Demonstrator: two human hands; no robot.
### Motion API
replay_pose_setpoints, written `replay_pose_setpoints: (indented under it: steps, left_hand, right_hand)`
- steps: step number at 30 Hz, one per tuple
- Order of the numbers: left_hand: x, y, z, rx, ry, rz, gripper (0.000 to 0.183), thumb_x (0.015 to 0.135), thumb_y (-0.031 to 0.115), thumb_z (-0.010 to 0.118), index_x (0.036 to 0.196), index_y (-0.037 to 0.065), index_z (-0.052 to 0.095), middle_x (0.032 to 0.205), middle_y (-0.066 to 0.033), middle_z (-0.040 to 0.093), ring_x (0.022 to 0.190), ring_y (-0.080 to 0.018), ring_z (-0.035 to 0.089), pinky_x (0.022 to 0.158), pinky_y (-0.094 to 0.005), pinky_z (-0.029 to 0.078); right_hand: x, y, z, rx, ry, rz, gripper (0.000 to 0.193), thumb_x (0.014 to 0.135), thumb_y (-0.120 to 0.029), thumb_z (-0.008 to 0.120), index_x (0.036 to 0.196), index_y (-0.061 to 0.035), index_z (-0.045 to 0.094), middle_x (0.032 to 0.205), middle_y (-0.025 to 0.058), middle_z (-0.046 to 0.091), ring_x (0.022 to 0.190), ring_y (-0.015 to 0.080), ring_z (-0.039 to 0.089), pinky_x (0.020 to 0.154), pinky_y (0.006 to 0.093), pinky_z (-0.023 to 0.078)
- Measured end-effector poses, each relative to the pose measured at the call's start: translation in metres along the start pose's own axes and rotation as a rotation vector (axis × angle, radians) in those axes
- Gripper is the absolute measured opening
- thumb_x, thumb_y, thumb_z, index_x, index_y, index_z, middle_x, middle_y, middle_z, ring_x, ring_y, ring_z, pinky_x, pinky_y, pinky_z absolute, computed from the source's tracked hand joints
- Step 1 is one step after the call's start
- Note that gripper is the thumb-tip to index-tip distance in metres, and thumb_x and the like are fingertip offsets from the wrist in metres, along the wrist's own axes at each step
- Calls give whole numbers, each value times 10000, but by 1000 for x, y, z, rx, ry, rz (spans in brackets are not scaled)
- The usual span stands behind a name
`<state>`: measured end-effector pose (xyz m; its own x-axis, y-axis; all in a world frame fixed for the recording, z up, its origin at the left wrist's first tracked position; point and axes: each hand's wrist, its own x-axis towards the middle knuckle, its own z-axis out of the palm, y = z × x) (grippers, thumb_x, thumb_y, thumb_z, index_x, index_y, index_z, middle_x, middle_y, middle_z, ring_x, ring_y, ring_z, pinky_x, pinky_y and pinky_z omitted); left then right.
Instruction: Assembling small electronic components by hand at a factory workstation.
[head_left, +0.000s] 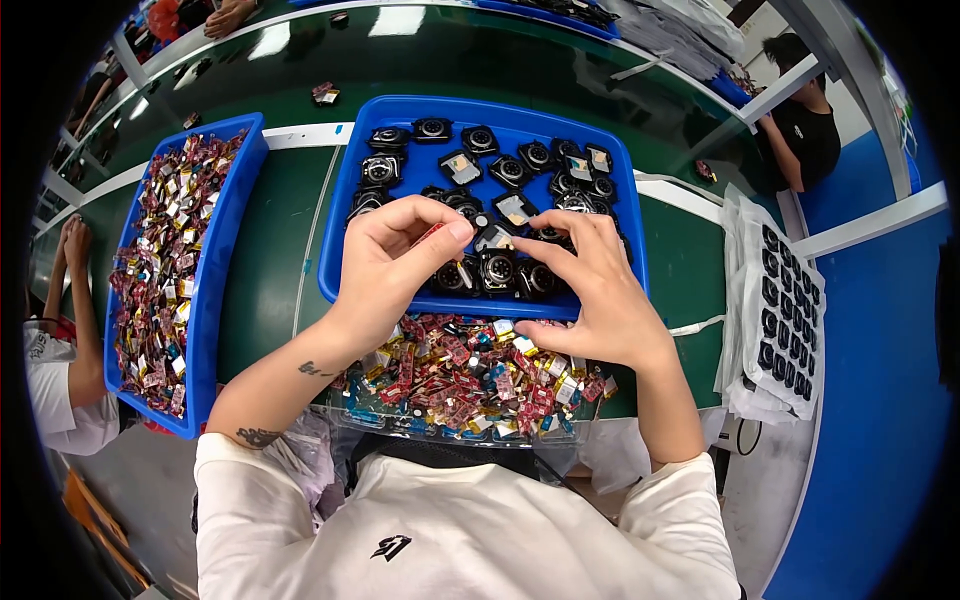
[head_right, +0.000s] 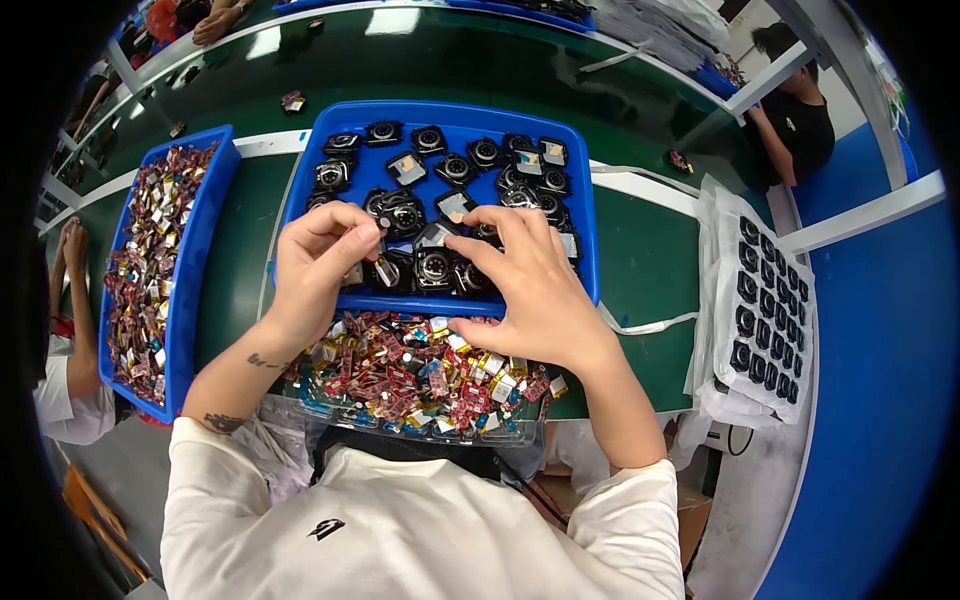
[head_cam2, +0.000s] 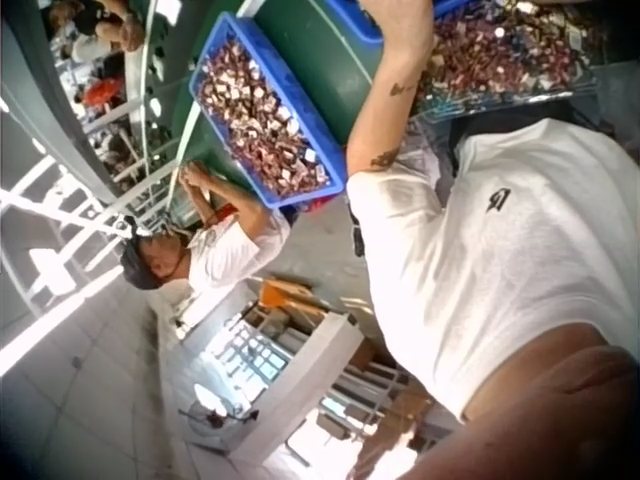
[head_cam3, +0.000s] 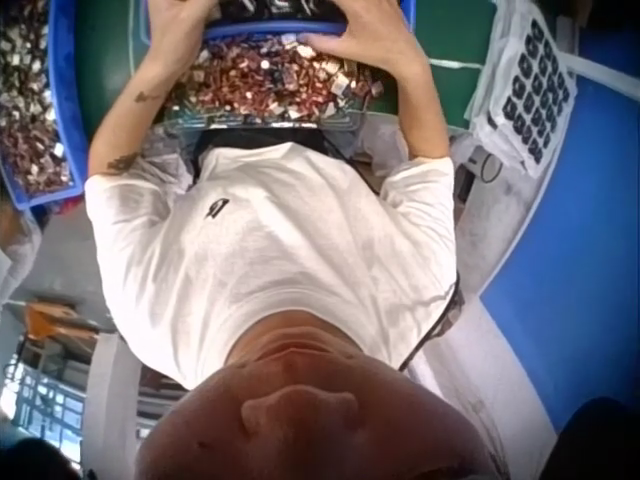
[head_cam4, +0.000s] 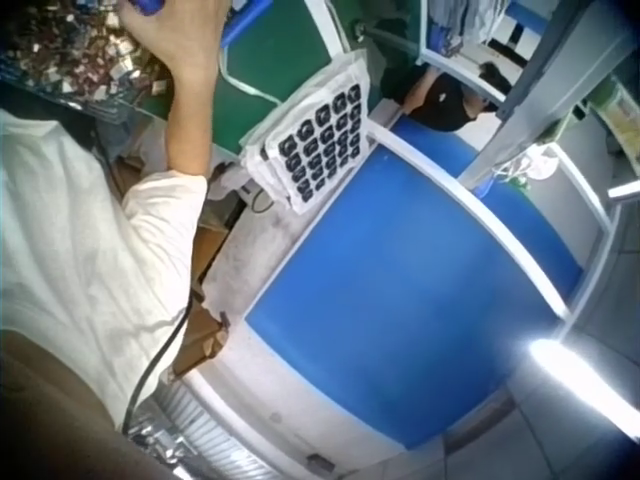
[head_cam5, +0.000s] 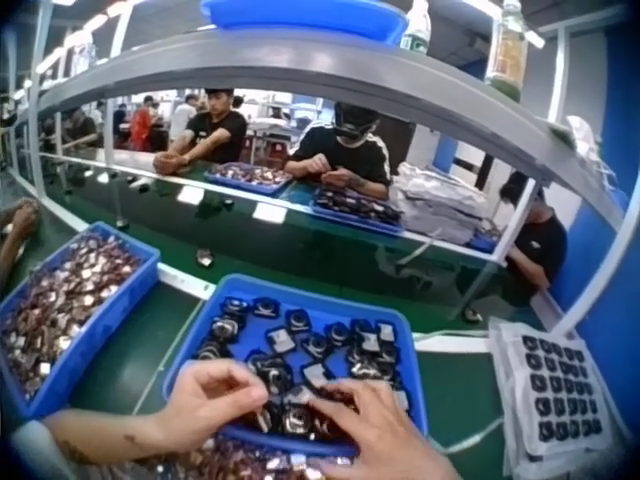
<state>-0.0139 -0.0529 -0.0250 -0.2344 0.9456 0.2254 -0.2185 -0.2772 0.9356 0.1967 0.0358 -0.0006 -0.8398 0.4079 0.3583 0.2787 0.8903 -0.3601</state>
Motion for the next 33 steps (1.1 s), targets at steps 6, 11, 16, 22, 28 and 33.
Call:
replay_pose_setpoints:
  steps: [6, 11, 16, 22, 28, 33]
  left_hand:
    - [1, -3, 0, -4, -12, 7, 92, 870, 84, 656, 905, 0, 657, 811, -22, 643, 736, -51, 569, 662, -201, 453]
    - [0, -2, 0, 1, -12, 2, 91, 869, 83, 658, 906, 0, 658, 821, -24, 646, 742, -53, 572, 671, -204, 458]
    - [-1, -3, 1, 15, -45, -35, 84, 868, 72, 655, 907, -3, 656, 836, -24, 647, 745, -56, 573, 675, -206, 462]
    - [-2, -4, 1, 25, -81, -55, 69, 865, 51, 651, 902, -7, 651, 831, -20, 640, 746, -53, 568, 671, -203, 460]
    - [-2, 1, -2, 91, -185, -50, 24, 823, 22, 668, 816, 2, 657, 834, -29, 621, 722, -65, 556, 642, -211, 446]
    - [-3, -1, 3, 134, -228, 6, 40, 772, 10, 703, 785, 8, 664, 1036, -105, 604, 909, -125, 556, 752, -265, 456]
  right_hand:
    - [2, 10, 2, 49, -41, -147, 429, 617, -146, 726, 1027, -54, 636, 1076, 89, 572, 951, 278, 541, 810, 371, 460]
    - [3, 19, 1, 107, 32, -171, 317, 634, -48, 607, 951, -34, 629, 1063, 97, 583, 916, 287, 556, 777, 364, 477]
    - [-2, 20, -2, 138, -114, 68, 309, 678, -89, 661, 978, -27, 621, 1185, 85, 580, 1117, 299, 437, 973, 401, 370]
    - [-1, 22, -3, 269, -94, 117, 215, 708, -62, 713, 832, -39, 539, 1151, 96, 586, 1014, 259, 492, 922, 396, 397]
    - [-5, 12, 8, 1042, -23, 268, 216, 825, -51, 676, 772, -42, 467, 949, 70, 551, 796, 120, 553, 693, 274, 483]
    - [-4, -5, 24, 1248, 108, 365, 209, 822, 29, 660, 903, -25, 474, 886, 36, 506, 815, 96, 602, 640, 229, 526]
